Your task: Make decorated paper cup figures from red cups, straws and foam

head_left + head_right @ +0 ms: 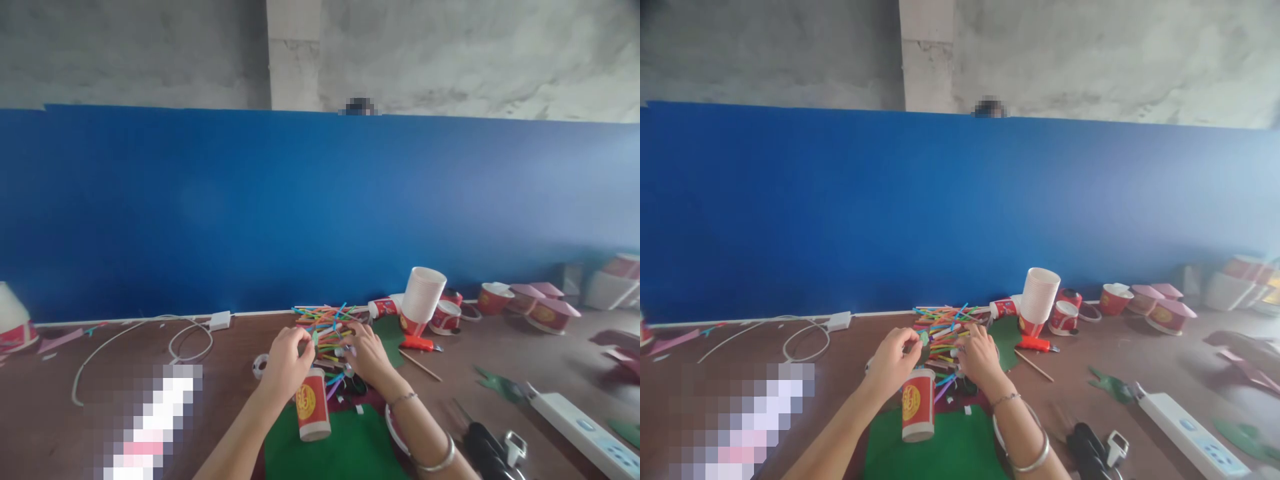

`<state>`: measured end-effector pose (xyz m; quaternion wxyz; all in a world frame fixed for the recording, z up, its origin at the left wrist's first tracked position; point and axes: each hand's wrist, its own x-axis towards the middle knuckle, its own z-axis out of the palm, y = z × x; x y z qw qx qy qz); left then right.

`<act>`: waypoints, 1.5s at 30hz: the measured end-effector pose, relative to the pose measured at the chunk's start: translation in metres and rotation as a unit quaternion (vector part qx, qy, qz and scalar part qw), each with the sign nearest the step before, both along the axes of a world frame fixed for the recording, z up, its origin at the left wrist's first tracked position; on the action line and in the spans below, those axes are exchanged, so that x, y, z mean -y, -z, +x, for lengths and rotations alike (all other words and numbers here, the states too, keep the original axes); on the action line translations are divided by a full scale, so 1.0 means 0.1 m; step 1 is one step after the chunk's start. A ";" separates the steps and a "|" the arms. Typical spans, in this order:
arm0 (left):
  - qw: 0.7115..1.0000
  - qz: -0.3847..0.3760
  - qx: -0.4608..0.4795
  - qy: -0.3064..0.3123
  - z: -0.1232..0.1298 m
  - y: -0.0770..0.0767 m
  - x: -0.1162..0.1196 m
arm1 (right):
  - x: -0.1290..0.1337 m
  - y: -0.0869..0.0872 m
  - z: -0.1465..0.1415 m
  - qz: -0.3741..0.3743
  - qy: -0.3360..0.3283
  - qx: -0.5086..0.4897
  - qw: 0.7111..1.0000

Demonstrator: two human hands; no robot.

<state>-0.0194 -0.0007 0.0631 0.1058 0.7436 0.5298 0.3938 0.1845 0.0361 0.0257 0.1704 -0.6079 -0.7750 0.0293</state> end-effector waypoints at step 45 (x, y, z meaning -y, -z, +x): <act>0.918 -0.237 0.313 0.063 0.06 -0.12 0.03 | 0.43 -0.45 -0.52 0.198 -0.141 -0.244 0.939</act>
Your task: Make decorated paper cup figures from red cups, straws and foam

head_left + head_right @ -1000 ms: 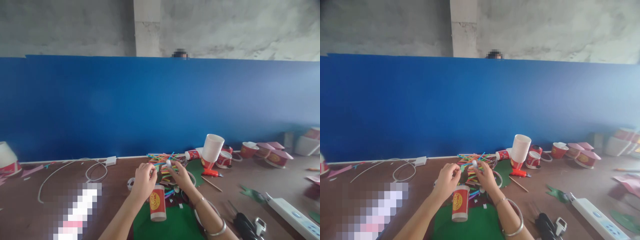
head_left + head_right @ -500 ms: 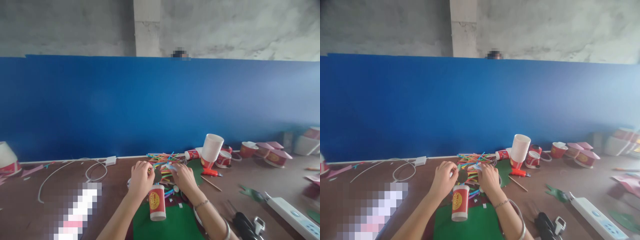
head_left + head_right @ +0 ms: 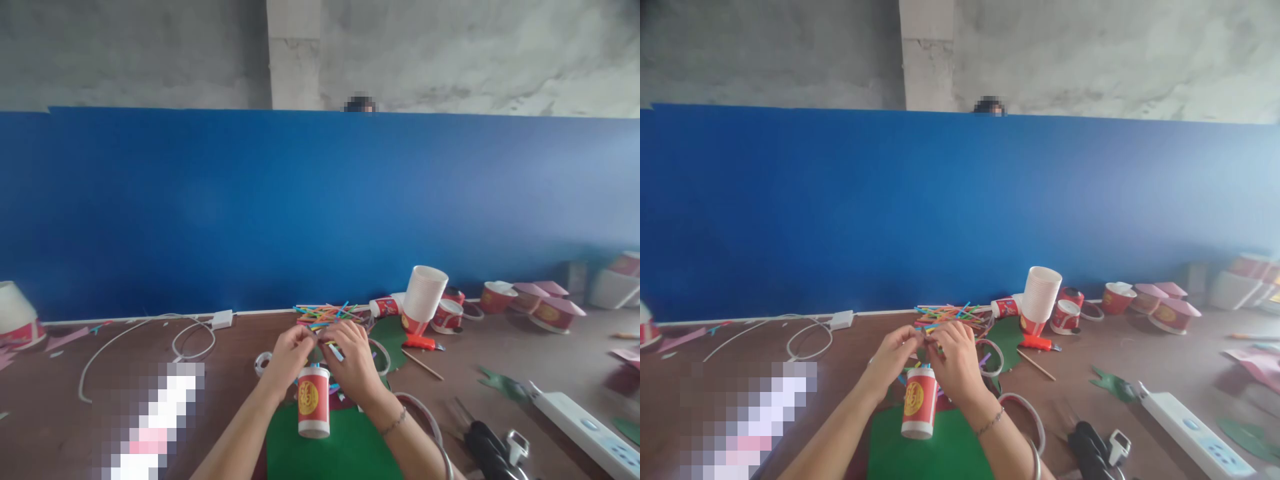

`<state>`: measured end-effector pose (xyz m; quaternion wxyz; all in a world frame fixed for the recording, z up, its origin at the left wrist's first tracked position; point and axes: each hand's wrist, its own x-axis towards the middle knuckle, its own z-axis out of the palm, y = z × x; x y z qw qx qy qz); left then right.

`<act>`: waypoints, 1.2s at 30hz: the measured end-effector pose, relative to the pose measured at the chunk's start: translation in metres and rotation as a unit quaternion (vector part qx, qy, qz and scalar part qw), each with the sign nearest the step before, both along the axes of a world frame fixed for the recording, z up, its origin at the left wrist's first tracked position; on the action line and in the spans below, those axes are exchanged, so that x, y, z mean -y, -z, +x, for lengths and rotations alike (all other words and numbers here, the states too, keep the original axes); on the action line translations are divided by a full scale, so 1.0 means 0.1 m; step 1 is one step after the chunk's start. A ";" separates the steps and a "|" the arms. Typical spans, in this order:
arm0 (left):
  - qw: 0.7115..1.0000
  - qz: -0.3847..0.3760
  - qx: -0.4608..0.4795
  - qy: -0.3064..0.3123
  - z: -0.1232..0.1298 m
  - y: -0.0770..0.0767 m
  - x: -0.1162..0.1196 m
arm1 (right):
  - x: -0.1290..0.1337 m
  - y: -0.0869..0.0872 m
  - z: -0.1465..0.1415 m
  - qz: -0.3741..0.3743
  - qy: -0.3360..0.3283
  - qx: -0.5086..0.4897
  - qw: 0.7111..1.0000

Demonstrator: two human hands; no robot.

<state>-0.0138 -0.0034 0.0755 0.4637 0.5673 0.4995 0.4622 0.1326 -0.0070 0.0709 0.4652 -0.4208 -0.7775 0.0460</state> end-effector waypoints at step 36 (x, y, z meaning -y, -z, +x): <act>0.990 -0.032 -0.106 -0.086 -0.64 -0.06 -0.20 | 0.01 0.30 -0.70 -0.093 0.091 0.186 0.974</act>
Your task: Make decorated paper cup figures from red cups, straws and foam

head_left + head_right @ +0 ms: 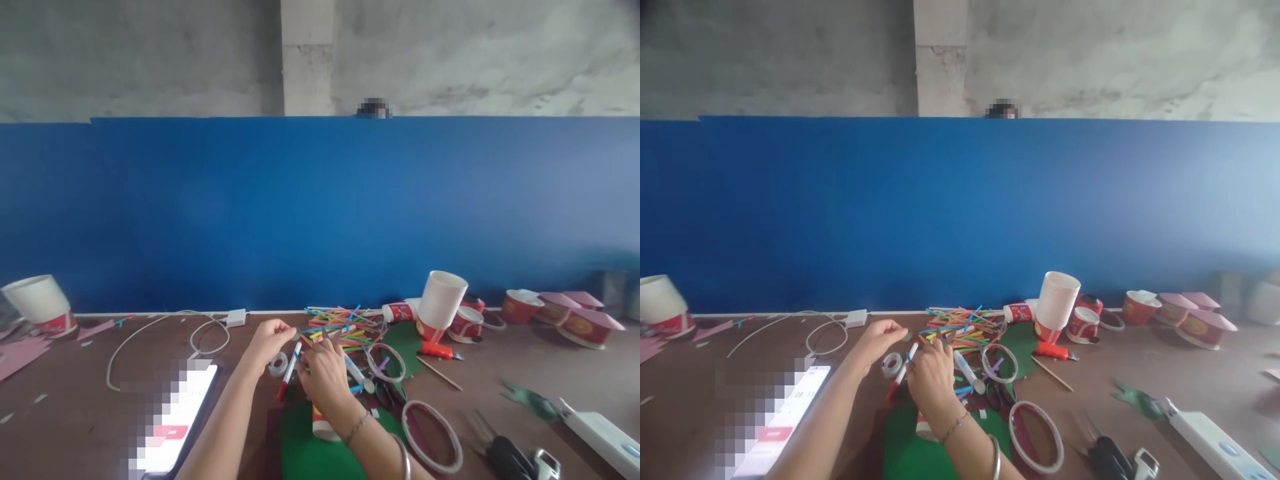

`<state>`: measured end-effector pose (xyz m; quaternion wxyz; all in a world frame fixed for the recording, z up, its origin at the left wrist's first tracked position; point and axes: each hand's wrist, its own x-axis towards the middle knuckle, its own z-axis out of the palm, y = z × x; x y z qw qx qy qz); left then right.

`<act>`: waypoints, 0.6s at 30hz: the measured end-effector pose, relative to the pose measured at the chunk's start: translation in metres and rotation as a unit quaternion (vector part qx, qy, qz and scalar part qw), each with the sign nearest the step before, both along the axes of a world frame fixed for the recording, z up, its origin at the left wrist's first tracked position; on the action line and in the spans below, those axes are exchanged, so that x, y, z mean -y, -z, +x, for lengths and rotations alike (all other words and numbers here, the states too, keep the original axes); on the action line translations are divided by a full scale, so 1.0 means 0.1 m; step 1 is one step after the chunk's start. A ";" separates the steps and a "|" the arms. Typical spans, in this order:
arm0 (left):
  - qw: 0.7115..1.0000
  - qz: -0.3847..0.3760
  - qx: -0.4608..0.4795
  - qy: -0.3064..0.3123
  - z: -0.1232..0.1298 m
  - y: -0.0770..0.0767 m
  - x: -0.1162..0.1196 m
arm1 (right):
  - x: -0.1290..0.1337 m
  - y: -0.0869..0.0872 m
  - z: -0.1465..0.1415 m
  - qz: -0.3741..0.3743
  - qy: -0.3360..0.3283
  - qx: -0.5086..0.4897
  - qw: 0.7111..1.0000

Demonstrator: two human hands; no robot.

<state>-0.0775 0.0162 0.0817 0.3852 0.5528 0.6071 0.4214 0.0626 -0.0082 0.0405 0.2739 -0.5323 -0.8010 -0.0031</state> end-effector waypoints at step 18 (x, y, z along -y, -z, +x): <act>0.975 -0.058 0.212 0.003 0.30 0.33 -0.11 | -0.07 0.05 0.08 -0.010 0.112 -0.060 0.992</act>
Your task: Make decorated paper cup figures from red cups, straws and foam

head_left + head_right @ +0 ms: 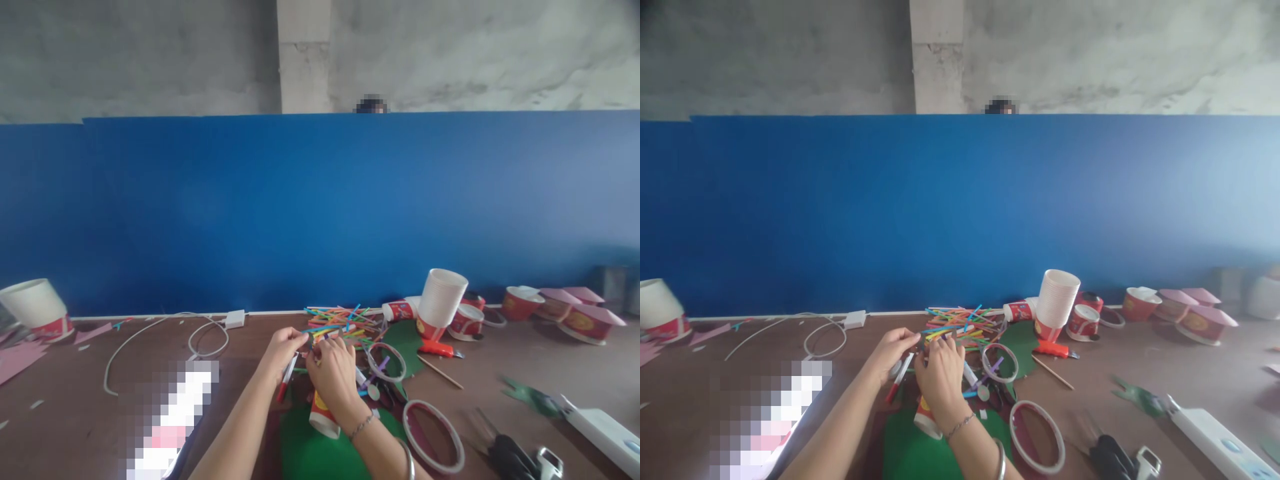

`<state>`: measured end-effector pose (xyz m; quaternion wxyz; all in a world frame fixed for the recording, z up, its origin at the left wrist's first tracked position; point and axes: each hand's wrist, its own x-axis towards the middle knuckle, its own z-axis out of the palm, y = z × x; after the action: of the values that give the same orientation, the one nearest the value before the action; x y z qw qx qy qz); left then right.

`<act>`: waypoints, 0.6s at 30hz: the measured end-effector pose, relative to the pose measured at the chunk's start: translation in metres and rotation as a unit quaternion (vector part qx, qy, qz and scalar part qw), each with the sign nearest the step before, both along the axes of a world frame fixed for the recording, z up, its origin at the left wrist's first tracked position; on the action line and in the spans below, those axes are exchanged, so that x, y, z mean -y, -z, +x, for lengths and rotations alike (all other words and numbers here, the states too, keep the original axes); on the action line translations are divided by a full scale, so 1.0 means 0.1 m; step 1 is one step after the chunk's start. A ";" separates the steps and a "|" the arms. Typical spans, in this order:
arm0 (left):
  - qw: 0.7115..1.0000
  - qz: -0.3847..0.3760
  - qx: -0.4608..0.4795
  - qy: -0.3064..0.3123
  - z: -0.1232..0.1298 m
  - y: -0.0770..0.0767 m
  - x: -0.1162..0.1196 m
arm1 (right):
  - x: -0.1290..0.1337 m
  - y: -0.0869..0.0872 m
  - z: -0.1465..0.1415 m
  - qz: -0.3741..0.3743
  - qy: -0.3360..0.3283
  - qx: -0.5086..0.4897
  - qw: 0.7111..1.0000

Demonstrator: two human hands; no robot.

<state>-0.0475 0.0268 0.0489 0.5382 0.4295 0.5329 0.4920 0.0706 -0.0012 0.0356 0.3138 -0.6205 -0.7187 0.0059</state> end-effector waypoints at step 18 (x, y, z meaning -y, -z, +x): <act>0.999 0.002 0.039 -0.015 0.10 0.20 -0.06 | -0.05 0.02 0.04 -0.004 -0.002 0.005 1.000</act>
<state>-0.0378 0.0332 0.0285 0.5503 0.4031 0.5167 0.5174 0.0743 0.0038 0.0331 0.3076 -0.6205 -0.7213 0.0066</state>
